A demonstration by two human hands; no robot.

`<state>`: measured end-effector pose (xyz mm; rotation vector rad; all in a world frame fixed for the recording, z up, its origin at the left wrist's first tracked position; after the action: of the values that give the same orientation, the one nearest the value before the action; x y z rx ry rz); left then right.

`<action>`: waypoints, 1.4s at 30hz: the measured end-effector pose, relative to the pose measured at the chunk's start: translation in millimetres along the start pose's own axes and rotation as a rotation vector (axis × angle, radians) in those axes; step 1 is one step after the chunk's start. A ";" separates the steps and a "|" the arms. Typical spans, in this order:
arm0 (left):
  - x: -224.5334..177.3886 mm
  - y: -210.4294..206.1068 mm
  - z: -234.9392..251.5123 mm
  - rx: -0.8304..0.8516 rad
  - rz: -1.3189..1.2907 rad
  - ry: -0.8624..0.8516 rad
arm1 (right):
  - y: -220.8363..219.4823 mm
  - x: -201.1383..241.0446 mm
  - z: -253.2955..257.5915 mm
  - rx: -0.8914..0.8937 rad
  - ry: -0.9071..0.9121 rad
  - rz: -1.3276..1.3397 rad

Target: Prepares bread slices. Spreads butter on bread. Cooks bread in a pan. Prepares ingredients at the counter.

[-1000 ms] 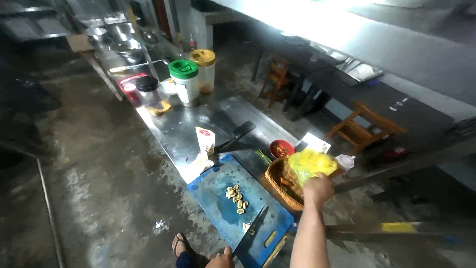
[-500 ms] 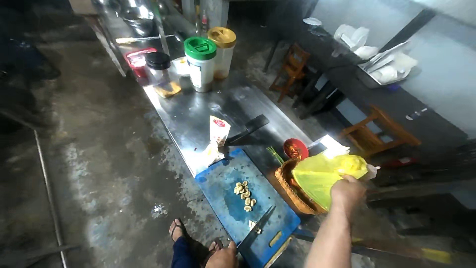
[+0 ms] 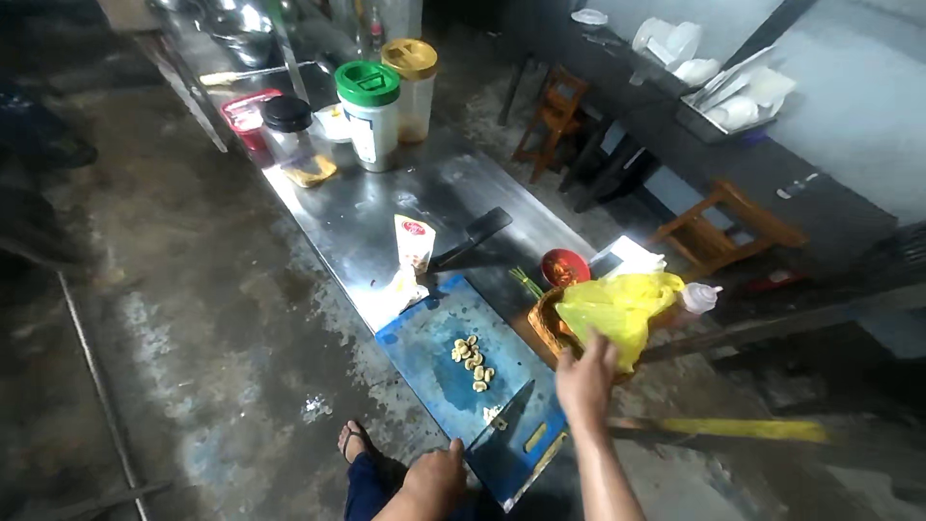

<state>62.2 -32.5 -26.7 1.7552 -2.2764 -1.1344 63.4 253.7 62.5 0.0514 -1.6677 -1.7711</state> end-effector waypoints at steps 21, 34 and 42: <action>-13.6 29.9 -46.6 -0.160 -0.030 -0.067 | -63.0 -52.9 -142.0 0.047 0.253 0.323; 23.4 16.5 -48.9 -0.474 0.241 -0.120 | -92.4 -32.0 -177.5 0.221 0.726 0.135; 100.9 48.7 -85.8 -0.456 0.097 -0.202 | -102.8 -58.3 -148.1 0.342 0.473 0.313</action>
<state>25.7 -158.5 25.5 1.3973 -1.9533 -1.7085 131.6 147.9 -79.1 0.3193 -1.5087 -1.1215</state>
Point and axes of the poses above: each hand's wrist, its own z-axis towards the middle knuckle, its own y-axis out of the back of the hand, x = y × z, the point moved 7 cm from there along z, towards the middle knuckle, and after that the axes turned 9 degrees about -x, right-handed, at the moved point
